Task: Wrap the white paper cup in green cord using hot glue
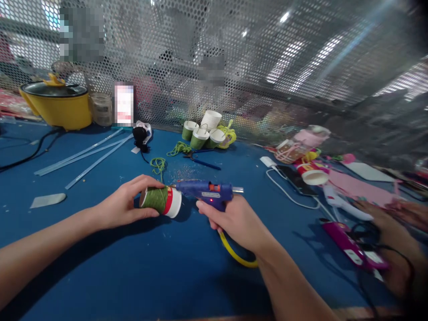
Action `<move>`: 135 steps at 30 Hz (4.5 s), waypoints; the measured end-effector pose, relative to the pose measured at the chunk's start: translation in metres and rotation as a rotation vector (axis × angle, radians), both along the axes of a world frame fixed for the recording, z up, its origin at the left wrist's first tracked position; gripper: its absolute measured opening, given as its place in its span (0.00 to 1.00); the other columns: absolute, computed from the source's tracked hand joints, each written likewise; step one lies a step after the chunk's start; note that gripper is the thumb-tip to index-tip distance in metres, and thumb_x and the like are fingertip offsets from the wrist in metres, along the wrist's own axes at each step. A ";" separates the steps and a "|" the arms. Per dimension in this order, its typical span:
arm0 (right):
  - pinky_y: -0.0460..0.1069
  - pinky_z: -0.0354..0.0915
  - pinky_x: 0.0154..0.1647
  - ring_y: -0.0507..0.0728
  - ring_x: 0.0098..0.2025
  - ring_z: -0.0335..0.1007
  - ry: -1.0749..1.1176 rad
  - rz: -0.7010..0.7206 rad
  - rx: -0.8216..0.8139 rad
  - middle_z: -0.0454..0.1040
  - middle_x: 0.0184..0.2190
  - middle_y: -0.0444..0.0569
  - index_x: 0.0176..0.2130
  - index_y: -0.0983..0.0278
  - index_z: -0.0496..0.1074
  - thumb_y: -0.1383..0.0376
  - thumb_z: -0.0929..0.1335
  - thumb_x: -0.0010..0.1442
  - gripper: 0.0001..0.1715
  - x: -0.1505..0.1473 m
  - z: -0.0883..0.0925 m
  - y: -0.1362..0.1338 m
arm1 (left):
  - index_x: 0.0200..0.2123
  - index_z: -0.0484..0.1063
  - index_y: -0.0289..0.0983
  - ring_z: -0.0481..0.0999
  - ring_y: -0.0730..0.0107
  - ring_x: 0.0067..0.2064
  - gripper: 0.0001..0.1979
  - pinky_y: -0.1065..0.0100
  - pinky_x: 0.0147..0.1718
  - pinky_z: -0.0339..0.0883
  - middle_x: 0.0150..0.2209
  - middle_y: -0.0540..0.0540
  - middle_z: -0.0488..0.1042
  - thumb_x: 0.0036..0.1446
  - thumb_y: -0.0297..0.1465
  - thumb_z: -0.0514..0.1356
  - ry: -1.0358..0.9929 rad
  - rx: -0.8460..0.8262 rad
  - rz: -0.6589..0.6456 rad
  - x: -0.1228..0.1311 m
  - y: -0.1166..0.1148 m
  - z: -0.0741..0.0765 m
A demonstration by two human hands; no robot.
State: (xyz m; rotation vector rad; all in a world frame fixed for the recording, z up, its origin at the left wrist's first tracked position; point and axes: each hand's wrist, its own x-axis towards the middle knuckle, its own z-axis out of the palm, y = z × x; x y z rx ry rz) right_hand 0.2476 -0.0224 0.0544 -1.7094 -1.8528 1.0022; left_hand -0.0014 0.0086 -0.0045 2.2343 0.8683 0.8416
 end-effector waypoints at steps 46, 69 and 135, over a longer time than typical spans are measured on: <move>0.46 0.60 0.19 0.53 0.20 0.66 -0.154 0.165 0.334 0.64 0.11 0.40 0.25 0.62 0.70 0.63 0.65 0.55 0.10 -0.006 0.002 -0.015 | 0.49 0.63 0.39 0.74 0.58 0.44 0.22 0.58 0.42 0.70 0.47 0.42 0.71 0.51 0.36 0.62 -0.090 -0.156 0.070 0.002 0.003 -0.007; 0.46 0.68 0.30 0.53 0.24 0.69 -0.120 0.239 0.450 0.72 0.20 0.43 0.21 0.62 0.67 0.65 0.65 0.54 0.11 -0.006 0.002 -0.015 | 0.49 0.64 0.37 0.74 0.56 0.44 0.24 0.57 0.42 0.69 0.46 0.40 0.73 0.50 0.40 0.62 -0.101 -0.265 0.124 0.004 0.002 -0.004; 0.46 0.62 0.20 0.54 0.19 0.67 -0.197 0.152 0.360 0.69 0.13 0.42 0.27 0.63 0.73 0.65 0.64 0.56 0.09 -0.008 0.003 -0.011 | 0.49 0.62 0.38 0.68 0.58 0.51 0.20 0.60 0.48 0.65 0.50 0.39 0.66 0.53 0.33 0.61 0.027 0.173 -0.039 0.001 -0.002 -0.003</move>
